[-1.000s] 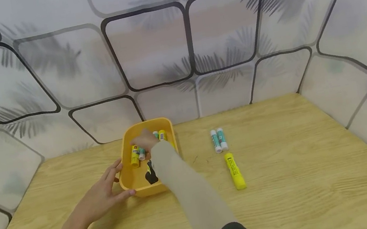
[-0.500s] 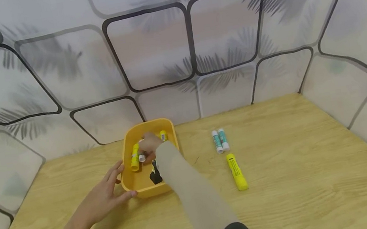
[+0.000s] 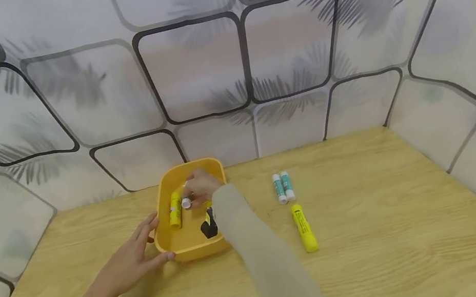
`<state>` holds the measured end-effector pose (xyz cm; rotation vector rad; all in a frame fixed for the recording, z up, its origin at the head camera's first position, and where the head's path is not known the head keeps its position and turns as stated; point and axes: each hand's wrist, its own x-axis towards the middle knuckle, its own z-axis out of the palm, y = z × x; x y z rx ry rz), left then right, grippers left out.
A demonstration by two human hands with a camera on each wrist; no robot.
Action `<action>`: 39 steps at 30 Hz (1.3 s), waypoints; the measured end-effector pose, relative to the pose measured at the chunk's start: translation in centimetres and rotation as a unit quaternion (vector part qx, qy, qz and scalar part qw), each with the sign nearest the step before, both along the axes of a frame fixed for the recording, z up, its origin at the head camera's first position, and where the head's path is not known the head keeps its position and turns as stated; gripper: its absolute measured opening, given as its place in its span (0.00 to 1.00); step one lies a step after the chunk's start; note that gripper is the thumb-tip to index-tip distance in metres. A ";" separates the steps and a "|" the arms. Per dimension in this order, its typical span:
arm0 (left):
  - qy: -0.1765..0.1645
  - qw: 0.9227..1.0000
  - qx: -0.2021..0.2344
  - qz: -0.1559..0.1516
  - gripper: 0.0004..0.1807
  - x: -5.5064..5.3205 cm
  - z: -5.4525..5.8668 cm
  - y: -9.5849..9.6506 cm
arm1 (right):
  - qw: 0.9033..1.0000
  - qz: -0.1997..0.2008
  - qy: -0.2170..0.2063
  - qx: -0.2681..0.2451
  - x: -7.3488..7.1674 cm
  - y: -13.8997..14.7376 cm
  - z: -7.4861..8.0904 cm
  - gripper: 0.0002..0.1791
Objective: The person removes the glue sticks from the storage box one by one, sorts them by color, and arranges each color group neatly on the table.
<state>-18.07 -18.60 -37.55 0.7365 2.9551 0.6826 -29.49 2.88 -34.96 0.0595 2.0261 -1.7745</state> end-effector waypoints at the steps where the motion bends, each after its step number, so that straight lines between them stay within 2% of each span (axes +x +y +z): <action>1: 0.001 1.000 -0.001 0.001 0.50 0.0 0.0 0.0 | 1.000 0.002 -0.004 -0.004 0.0 0.1 0.2 0.31; 10: 0.009 1.000 0.005 0.003 0.51 -0.3 0.2 0.1 | 1.000 0.006 -0.005 -0.005 -0.3 1.2 2.1 0.32; 17: 0.003 1.000 -0.001 0.002 0.51 -0.3 0.2 0.2 | 1.000 0.003 0.002 -0.017 -0.4 2.2 2.6 0.31; 22: -0.001 1.000 0.002 -0.001 0.52 -0.5 0.3 0.1 | 0.999 0.013 0.026 -0.020 -0.2 3.2 3.0 0.32; 28: -0.016 1.000 0.001 0.005 0.52 -0.6 0.5 -0.2 | 0.997 0.044 0.057 0.017 -0.1 4.2 3.1 0.34; 39: -0.026 1.000 0.004 0.001 0.53 -0.4 0.1 0.0 | 0.996 0.033 0.067 0.047 0.5 6.7 3.0 0.35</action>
